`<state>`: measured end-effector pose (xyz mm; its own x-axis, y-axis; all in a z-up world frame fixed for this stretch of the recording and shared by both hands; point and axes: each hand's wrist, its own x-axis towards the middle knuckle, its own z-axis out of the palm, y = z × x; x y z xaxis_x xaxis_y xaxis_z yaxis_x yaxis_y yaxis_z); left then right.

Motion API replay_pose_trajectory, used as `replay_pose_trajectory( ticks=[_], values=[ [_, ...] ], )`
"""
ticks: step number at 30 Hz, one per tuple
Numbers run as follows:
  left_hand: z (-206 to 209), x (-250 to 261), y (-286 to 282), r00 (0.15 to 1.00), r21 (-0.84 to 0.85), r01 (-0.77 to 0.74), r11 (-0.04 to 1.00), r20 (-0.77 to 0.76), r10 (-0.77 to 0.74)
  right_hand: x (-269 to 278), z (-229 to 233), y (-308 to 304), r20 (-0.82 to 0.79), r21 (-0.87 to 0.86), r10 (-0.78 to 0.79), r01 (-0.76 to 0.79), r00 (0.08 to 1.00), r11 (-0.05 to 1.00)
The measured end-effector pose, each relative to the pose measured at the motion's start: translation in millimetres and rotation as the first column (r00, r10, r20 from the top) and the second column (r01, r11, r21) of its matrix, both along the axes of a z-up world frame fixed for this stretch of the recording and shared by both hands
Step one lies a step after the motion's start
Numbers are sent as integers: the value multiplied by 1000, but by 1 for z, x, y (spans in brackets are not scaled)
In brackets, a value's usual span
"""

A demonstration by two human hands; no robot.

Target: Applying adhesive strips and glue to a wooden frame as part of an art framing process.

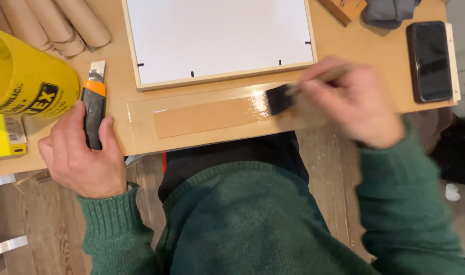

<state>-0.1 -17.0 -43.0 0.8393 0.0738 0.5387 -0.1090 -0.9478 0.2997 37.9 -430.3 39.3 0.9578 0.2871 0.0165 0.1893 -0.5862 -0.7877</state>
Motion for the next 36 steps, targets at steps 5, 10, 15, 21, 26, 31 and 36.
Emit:
replay_pose_trajectory(
  ticks=[5,10,15,21,26,31,36],
  values=[
    [-8,3,5,1000,-19,25,1000,-14,-25,-23,12,-46,65,-79,-191,196,979,977],
    [-8,4,3,999,-46,34,998,-5,-35,-35,6,-29,42,137,-320,312,946,940],
    [-8,2,2,999,-42,38,998,-9,-38,-39,-2,-21,-66,83,-126,131,990,988],
    [-11,4,4,999,-50,40,998,-2,-40,-70,1,-84,34,-103,-408,409,912,906],
    [-11,7,5,999,-22,26,999,39,-25,-68,-2,-78,80,63,-470,466,879,882],
    [-1,12,2,997,-71,44,997,70,-39,-20,26,24,116,94,-154,143,981,985],
    [13,8,-3,996,-162,0,987,91,15,42,57,123,436,-227,238,-150,868,962]
  ],
)
